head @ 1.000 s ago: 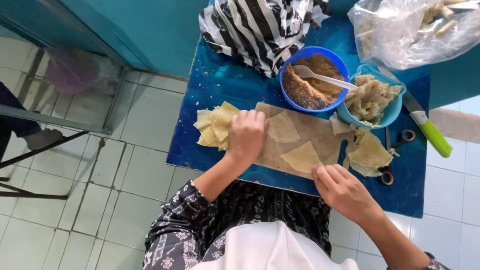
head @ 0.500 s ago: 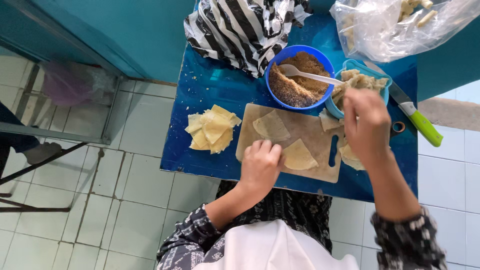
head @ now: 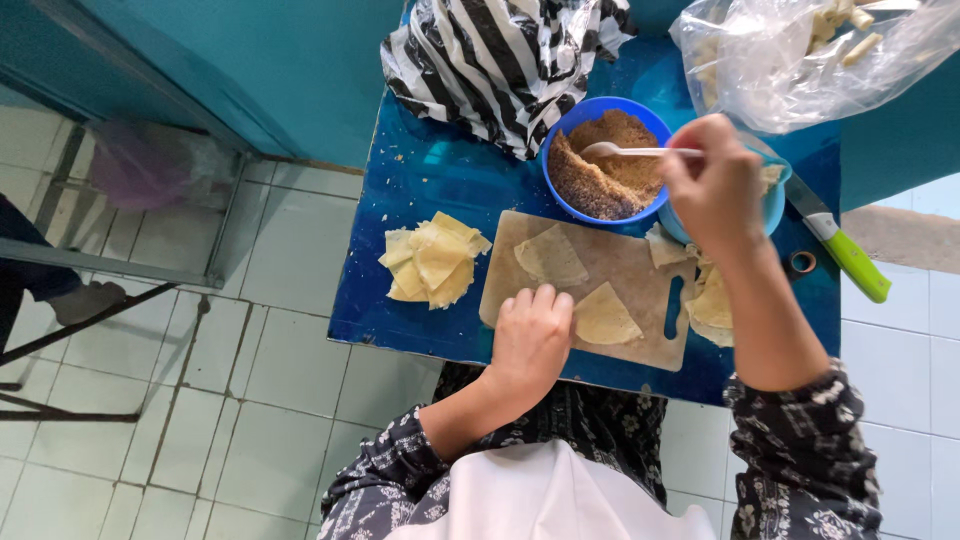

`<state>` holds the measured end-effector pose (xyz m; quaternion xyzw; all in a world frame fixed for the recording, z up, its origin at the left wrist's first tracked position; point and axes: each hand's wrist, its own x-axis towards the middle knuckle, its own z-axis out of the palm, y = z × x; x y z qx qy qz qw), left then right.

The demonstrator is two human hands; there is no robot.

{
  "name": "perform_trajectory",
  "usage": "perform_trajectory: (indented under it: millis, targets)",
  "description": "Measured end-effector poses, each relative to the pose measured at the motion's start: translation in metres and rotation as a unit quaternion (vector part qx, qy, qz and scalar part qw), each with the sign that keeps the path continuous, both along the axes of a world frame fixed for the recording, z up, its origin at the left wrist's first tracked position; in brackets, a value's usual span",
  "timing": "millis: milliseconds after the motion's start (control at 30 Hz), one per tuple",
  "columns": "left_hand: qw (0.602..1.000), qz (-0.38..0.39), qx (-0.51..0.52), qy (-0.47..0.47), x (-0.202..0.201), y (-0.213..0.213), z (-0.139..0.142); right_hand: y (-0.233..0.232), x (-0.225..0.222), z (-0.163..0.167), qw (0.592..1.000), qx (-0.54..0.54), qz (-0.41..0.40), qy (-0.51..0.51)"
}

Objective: The person sits at a blue table folding thin pastry wrappers. They spoon brown filling from a blue bowl onto a wrapper, fold the wrapper over the filling, press the edges closed, and place the finished parcel on a growing pile of folded pastries.

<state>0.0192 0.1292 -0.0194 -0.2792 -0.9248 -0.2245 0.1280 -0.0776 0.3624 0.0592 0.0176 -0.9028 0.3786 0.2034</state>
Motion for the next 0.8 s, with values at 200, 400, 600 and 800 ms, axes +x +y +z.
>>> perform_trajectory:
  millis: [200, 400, 600, 800]
  targets:
    - [1.000, -0.004, 0.025, 0.005, 0.002, 0.001, -0.006, -0.024, 0.008, 0.018, 0.986, 0.141, 0.050, 0.078]
    - [0.989, -0.038, 0.124, -0.075, -0.002, -0.004, -0.014, -0.026, 0.035, 0.013, 0.993, 0.045, 0.066, 0.090]
    - [0.978, -0.046, 0.154, -0.129, -0.002, -0.014, -0.013, -0.019, 0.024, -0.008, 0.996, -0.051, 0.054, 0.041]
    - [0.976, -0.047, 0.165, -0.132, 0.000, -0.015, -0.010, -0.022, 0.009, -0.022, 0.993, -0.112, 0.034, 0.030]
